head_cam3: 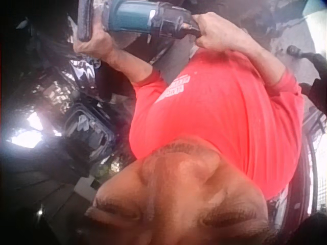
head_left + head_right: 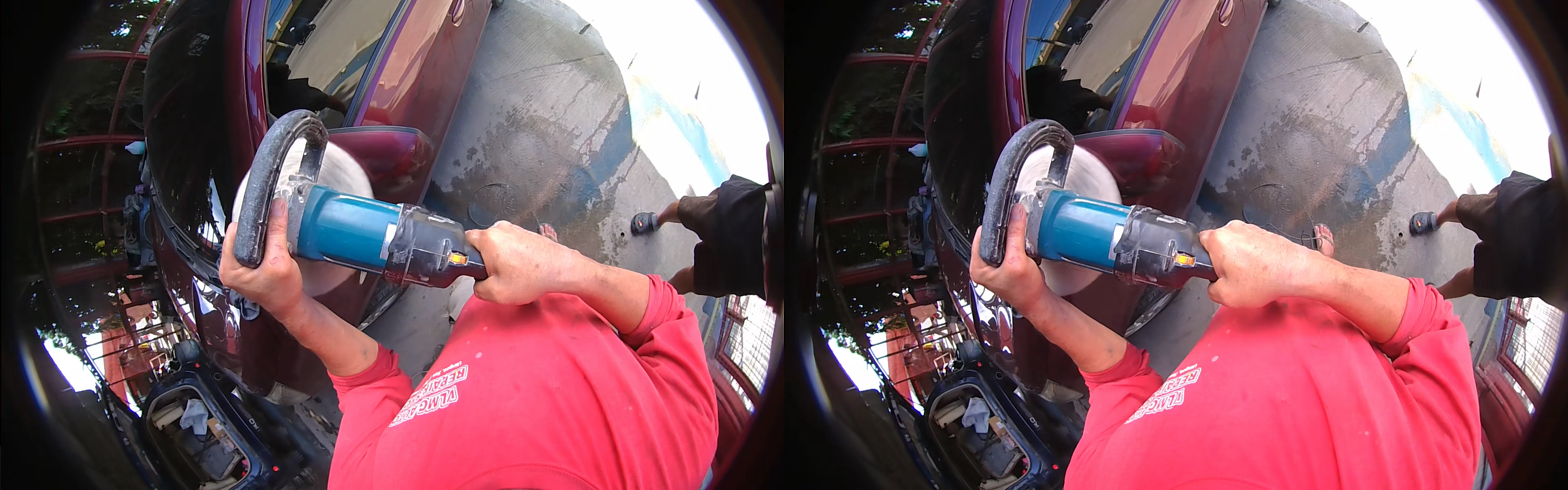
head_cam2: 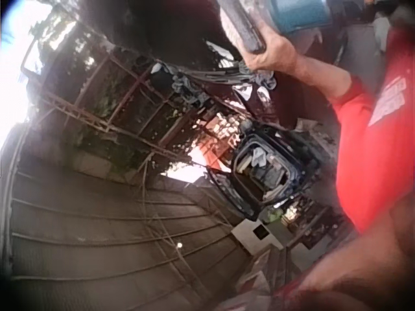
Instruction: The person uses a rotary polisher with a buffing pad to polish the side mirror and adjacent door panel of a maroon car. The person moves the tool across the curved surfaces and briefly wipes the area with a cloth.
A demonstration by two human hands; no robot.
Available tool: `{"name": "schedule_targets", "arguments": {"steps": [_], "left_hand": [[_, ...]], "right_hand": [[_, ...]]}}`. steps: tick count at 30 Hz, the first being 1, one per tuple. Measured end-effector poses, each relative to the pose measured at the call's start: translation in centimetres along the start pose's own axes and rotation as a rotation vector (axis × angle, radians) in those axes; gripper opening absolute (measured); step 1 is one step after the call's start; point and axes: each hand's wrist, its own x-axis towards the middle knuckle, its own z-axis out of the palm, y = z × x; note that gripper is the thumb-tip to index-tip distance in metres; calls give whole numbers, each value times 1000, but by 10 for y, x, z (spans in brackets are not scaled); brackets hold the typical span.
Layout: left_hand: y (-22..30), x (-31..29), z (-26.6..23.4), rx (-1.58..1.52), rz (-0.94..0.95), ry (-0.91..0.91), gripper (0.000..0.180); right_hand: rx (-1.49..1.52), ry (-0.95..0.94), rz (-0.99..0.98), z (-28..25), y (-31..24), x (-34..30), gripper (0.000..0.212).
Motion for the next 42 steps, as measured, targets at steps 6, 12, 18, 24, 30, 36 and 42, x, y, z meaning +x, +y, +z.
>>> {"name": "schedule_targets", "arguments": {"steps": [6,12,18,24,30,36,42], "left_hand": [[0,2,7,-22,-11,-15,16],[23,-8,28,-31,72,-44,20],[41,-72,52,-70,251,-219,30],[-1,-75,8,-14,213,-82,30],[-88,-63,-55,118,151,39,48],[-61,-98,-45,-127,168,-184,40],[40,-185,27,-296,-348,-358,36]], "right_hand": [[2,-15,40,-6,1,-6,35],[4,29,59,-3,35,-21,34],[176,103,132,2,83,-64,38],[27,140,-19,34,70,-22,38],[-42,125,-123,82,45,44,43],[-145,168,-147,81,90,39,54],[-431,295,-160,31,192,-24,56]]}}
